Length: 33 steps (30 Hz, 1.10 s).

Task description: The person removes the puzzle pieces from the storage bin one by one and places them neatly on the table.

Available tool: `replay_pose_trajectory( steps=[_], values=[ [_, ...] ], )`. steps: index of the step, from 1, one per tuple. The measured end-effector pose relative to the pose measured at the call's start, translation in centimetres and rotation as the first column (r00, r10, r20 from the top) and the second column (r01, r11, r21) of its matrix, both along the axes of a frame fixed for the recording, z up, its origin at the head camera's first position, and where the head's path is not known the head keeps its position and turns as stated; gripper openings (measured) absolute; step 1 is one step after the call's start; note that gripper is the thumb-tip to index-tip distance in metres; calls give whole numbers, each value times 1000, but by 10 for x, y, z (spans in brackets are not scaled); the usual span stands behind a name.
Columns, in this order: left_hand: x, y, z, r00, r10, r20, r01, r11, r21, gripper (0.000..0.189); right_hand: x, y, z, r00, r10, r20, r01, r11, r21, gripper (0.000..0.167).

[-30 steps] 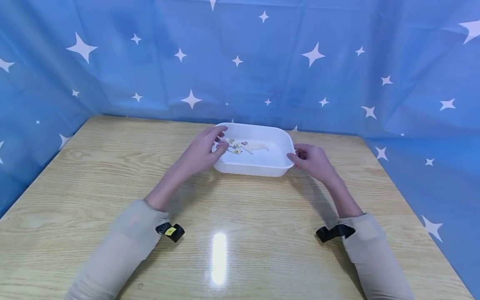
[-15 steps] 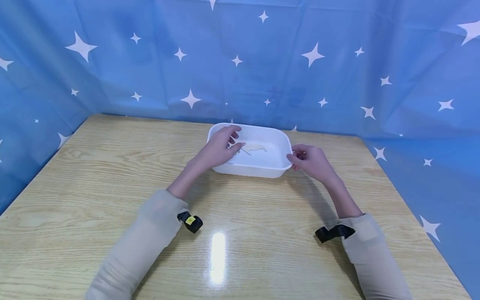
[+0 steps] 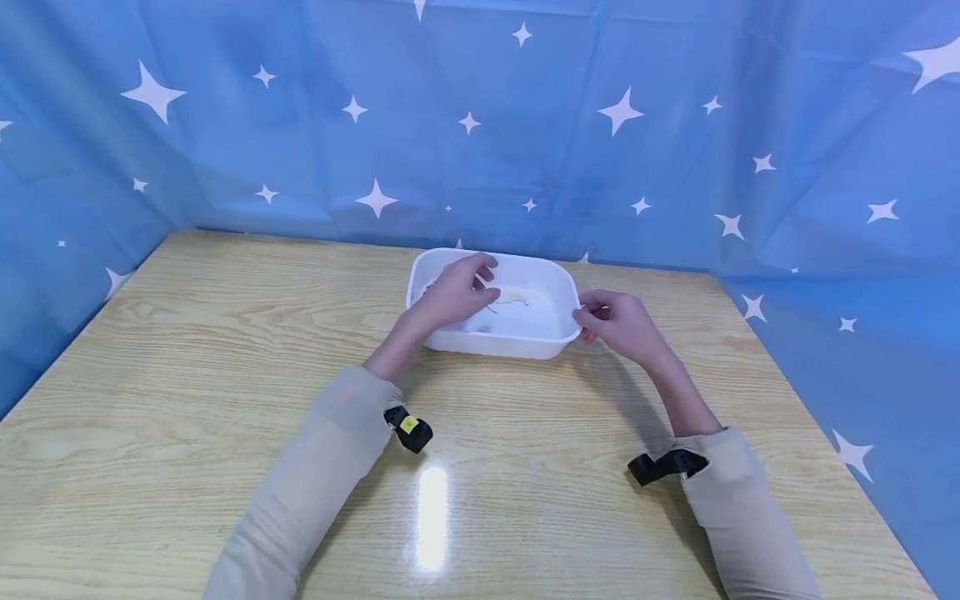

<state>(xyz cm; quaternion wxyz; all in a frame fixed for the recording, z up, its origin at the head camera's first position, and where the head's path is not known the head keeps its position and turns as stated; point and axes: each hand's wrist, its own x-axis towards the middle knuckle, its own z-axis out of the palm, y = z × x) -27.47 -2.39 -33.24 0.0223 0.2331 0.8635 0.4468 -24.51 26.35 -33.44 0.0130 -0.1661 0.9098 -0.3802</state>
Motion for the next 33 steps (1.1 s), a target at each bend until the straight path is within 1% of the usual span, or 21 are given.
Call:
replay_pose_trajectory(
  steps=[4, 8, 12, 15, 20, 27, 30, 33],
  values=[
    [-7, 5, -2, 999, -2, 35, 3, 1000, -31, 46, 0, 1, 0, 1000, 1, 12, -1, 1000, -3, 33],
    [-12, 10, -2, 999, -3, 52, 9, 994, -107, 45, 0, 3, 1, 1000, 9, 17, -9, 1000, -11, 32],
    [-15, 15, -1, 997, -21, 71, 32, 986, -161, 44, 0, 4, 1, 1000, 13, 25, -13, 1000, -18, 32],
    [-16, 17, -4, 996, -26, 88, 42, 982, -182, 44, 0, 4, 1, 999, 15, 32, -14, 1000, -15, 33],
    [-17, 18, -11, 995, -14, 104, 37, 975, -220, 45, 0, 3, 2, 999, 16, 46, -16, 1000, -6, 34],
    [-16, 22, -16, 997, 12, 78, 11, 958, -287, 43, 5, -5, 11, 998, 1, 60, -2, 1000, 19, 31],
    [-15, 23, -18, 998, 16, 59, 3, 950, -313, 39, 5, -3, 9, 998, 7, 56, -7, 1000, 7, 32],
    [-15, 23, -18, 998, 12, 59, 7, 950, -312, 38, 1, 2, 3, 999, 14, 43, -13, 1000, -7, 33]
  ],
)
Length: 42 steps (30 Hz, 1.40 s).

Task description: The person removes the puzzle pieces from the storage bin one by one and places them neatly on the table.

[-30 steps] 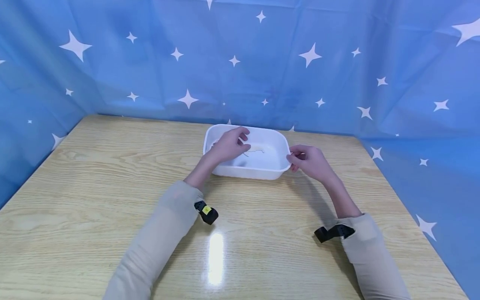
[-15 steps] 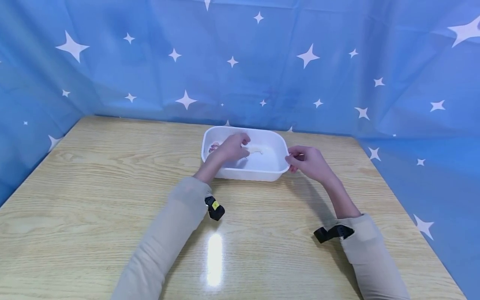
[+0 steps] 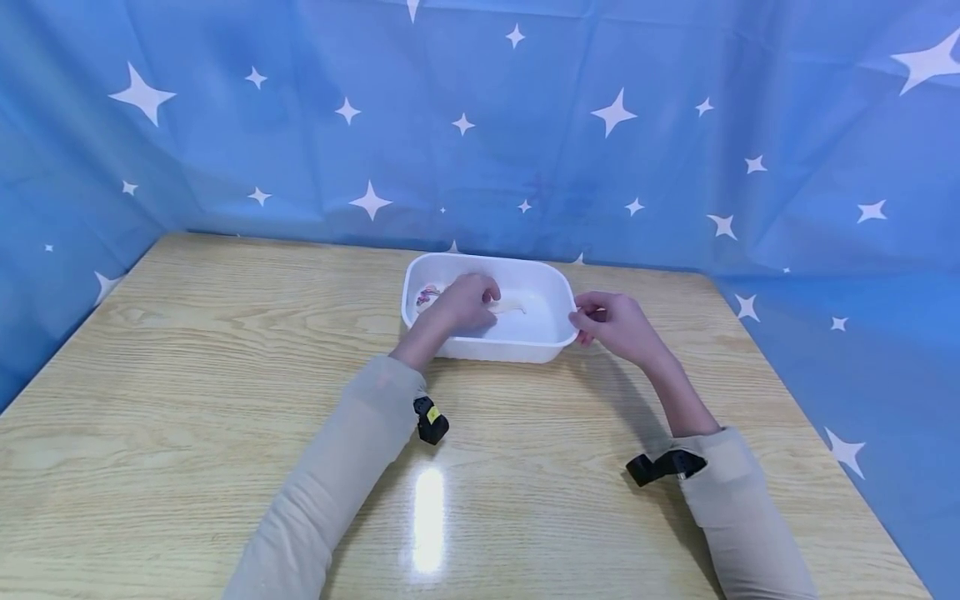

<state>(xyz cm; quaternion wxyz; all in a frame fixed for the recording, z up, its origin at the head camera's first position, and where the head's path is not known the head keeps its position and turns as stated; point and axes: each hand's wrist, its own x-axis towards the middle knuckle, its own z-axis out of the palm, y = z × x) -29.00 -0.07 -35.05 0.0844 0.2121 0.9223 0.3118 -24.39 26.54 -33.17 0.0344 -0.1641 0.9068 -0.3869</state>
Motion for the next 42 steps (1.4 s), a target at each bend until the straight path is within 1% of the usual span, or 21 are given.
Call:
replay_pose_trajectory(
  steps=[5, 10, 16, 18, 21, 27, 31, 36, 42],
  values=[
    [0, -1, -2, 999, 11, 36, -12, 1000, 23, 42, -2, 1, -5, 1000, 3, -4, -3, 1000, -2, 33],
    [0, -2, -4, 1000, 0, 22, -1, 999, 41, 25, -1, 0, -4, 1000, 2, 10, -2, 1000, 3, 34],
    [-1, -2, -5, 1000, -10, 17, 9, 995, 103, 10, -2, -2, -3, 1000, -7, 15, 6, 1000, 19, 33],
    [-1, -1, -5, 1000, -15, 25, 11, 993, 119, 10, -2, -2, -2, 1000, -8, 17, 7, 1000, 22, 33],
    [-1, -1, -5, 999, -7, 42, 1, 989, 148, 15, -2, -3, -1, 1000, -10, 18, 9, 1000, 26, 33],
    [-2, -1, 0, 997, 9, 78, -29, 966, 257, 25, -2, -2, -1, 1000, -13, 17, 13, 999, 30, 33],
    [-2, -2, 3, 998, 9, 62, -26, 956, 292, 28, -3, -2, -2, 1000, -12, 20, 12, 1000, 29, 33],
    [0, -4, 6, 999, 11, 48, -25, 952, 305, 26, -2, 0, -2, 1000, -4, 15, 4, 1000, 4, 34],
    [2, -10, 9, 999, 29, 33, -38, 943, 330, 25, -1, 0, -2, 1000, 7, -12, -7, 1000, -14, 31]
  ],
)
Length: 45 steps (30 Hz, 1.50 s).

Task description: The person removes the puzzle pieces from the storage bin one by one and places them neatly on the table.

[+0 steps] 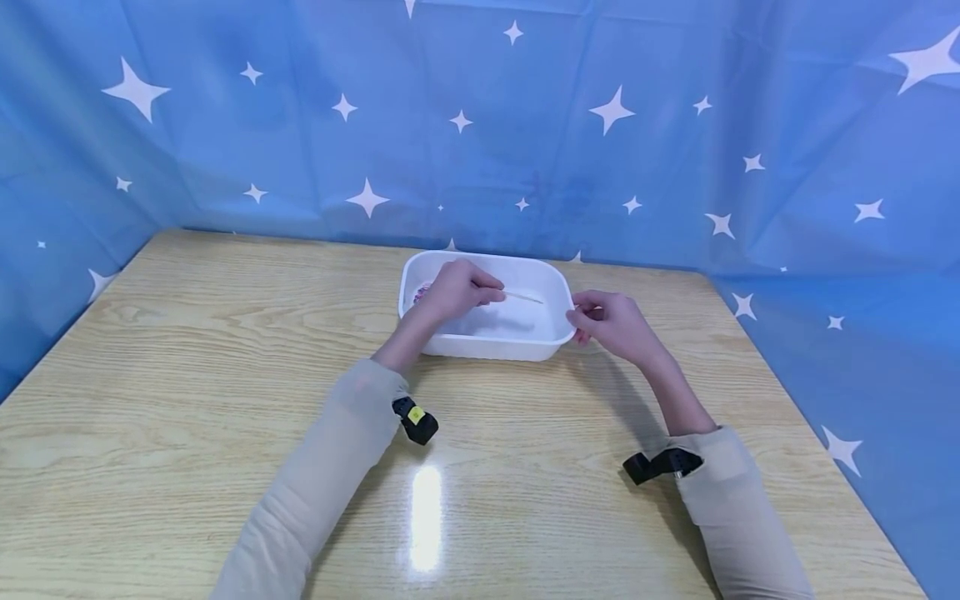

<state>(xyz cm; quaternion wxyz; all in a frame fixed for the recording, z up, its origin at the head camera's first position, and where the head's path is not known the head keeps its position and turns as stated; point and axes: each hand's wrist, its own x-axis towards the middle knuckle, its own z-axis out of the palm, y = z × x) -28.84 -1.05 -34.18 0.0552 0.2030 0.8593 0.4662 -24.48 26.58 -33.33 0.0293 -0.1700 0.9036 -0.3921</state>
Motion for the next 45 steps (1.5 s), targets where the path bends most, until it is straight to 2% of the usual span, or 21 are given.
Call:
replay_pose_trajectory(
  steps=[6, 10, 14, 20, 25, 34, 40, 45],
  values=[
    [4, -5, 4, 999, 11, -35, -11, 1000, 12, 27, -1, 0, -1, 1000, -6, -6, 6, 1000, 9, 29],
    [9, -7, 6, 999, 28, -42, -25, 997, 70, 30, -2, 0, -2, 1000, -6, 0, 6, 1000, 21, 30],
    [14, -9, 8, 998, 57, -2, -56, 986, 154, 34, -2, 1, -2, 1000, -8, 2, 8, 1000, 27, 31],
    [20, -16, 11, 995, 68, 66, -85, 953, 289, 34, 0, 1, -2, 1000, -8, 6, 8, 1000, 24, 32],
    [25, -23, 16, 992, 50, 112, -91, 913, 398, 34, 1, 1, -2, 1000, -2, -6, 2, 1000, 23, 33],
    [33, -41, 19, 995, 61, 85, -95, 866, 490, 33, 1, 2, -3, 1000, 3, -9, -3, 1000, 18, 34],
    [36, -56, 19, 988, 136, 77, -156, 847, 508, 35, 1, 2, -2, 1000, 4, -2, -4, 1000, 12, 35],
    [36, -68, 18, 975, 205, 81, -217, 821, 529, 36, 1, 3, -3, 1000, 9, -6, -9, 1000, 7, 36]
  ],
)
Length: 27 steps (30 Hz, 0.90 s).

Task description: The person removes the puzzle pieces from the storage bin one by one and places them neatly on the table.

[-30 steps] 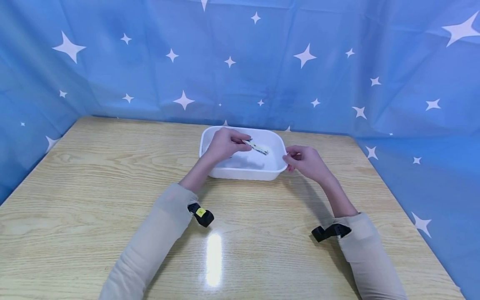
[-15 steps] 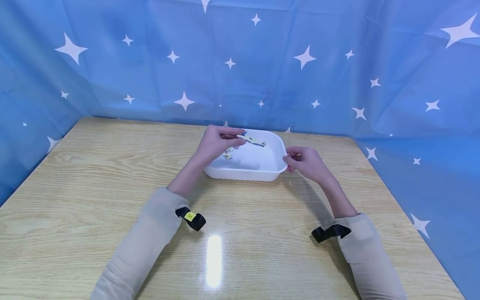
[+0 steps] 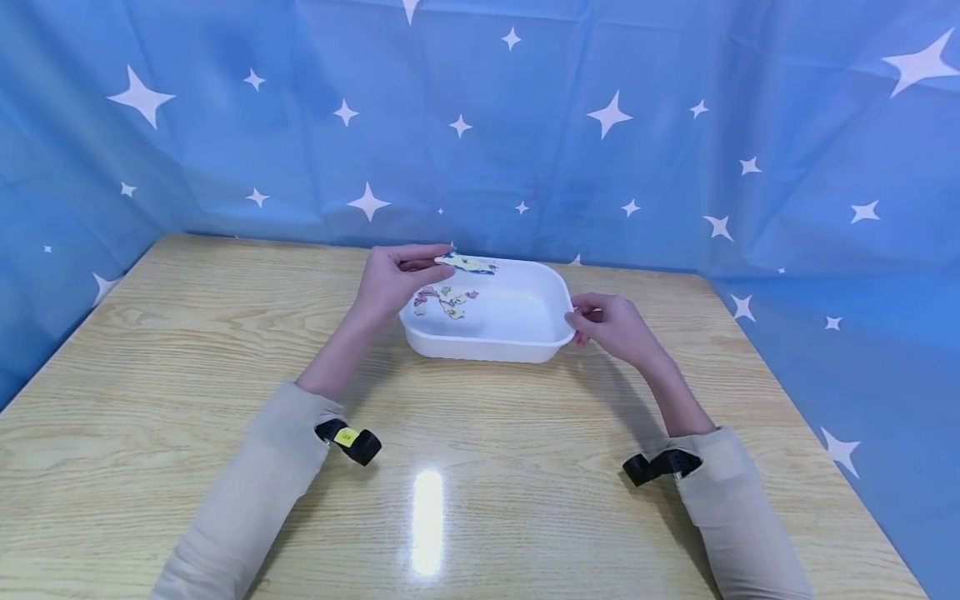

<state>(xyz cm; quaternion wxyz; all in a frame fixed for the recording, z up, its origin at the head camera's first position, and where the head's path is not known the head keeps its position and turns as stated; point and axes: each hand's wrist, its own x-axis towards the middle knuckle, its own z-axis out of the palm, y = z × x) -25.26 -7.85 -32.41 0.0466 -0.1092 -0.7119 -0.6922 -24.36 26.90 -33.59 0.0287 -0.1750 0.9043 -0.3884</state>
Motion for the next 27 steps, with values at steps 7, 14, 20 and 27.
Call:
replay_pose_trajectory(
  steps=[7, 14, 20, 27],
  values=[
    [1, -20, -3, 999, 48, 11, -48, 999, 11, 37, 0, 0, -1, 1000, 6, -11, -6, 1000, 0, 36],
    [0, -41, -7, 996, 90, 12, -90, 995, 52, 38, 0, 0, 0, 1000, 0, -11, 0, 1000, 1, 35],
    [-4, -61, -12, 989, 139, 40, -142, 985, 95, 38, 0, 0, 0, 1000, 3, -14, -3, 1000, -1, 35],
    [-6, -80, -15, 978, 198, 70, -205, 973, 111, 39, 0, 0, 0, 1000, 2, -9, -2, 1000, 1, 36]
  ],
)
